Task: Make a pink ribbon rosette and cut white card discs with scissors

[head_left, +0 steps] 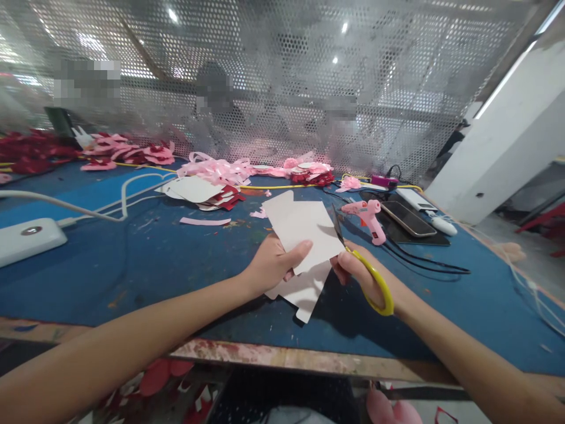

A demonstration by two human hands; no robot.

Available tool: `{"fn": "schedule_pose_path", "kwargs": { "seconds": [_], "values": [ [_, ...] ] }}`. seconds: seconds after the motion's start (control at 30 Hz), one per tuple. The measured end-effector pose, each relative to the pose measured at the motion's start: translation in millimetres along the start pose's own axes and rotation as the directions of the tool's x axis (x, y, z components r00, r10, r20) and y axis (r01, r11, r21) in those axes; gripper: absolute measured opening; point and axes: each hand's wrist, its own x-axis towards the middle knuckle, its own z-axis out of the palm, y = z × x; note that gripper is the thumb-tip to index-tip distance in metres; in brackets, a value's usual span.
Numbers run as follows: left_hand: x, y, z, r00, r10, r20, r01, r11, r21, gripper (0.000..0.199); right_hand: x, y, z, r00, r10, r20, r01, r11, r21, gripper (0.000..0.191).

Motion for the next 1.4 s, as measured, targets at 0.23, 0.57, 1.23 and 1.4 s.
{"fn": "schedule_pose_path", "kwargs": {
  "seconds": [0.23,0.57,1.23,1.4],
  "values": [
    [-0.8,1.8,1.1,1.000,0.003,0.001,-0.003,1.000,-0.019,0.023,-0.1,-4.2,-2.4,1.000,-0.015,-0.002,0.015,1.000,-0.027,0.052],
    [-0.6,3.8,1.2,1.000,-0.012,0.015,0.012,1.000,-0.009,0.026,-2.4,-15.9,2.2,0.981,0.135,-0.138,-0.150,0.983,-0.108,0.055],
    [1.2,-0.6,1.9,0.980,-0.088,0.181,0.100,0.993,-0.058,0.025,-0.6,-5.9,1.7,0.990,0.077,-0.121,-0.083,0.995,-0.051,0.059],
    [0.9,-1.6,2.1,0.981,-0.103,0.165,0.113,0.992,-0.051,0.025,-0.2,-11.2,1.0,0.981,0.119,-0.151,-0.134,0.987,-0.091,0.060]
  ]
}}
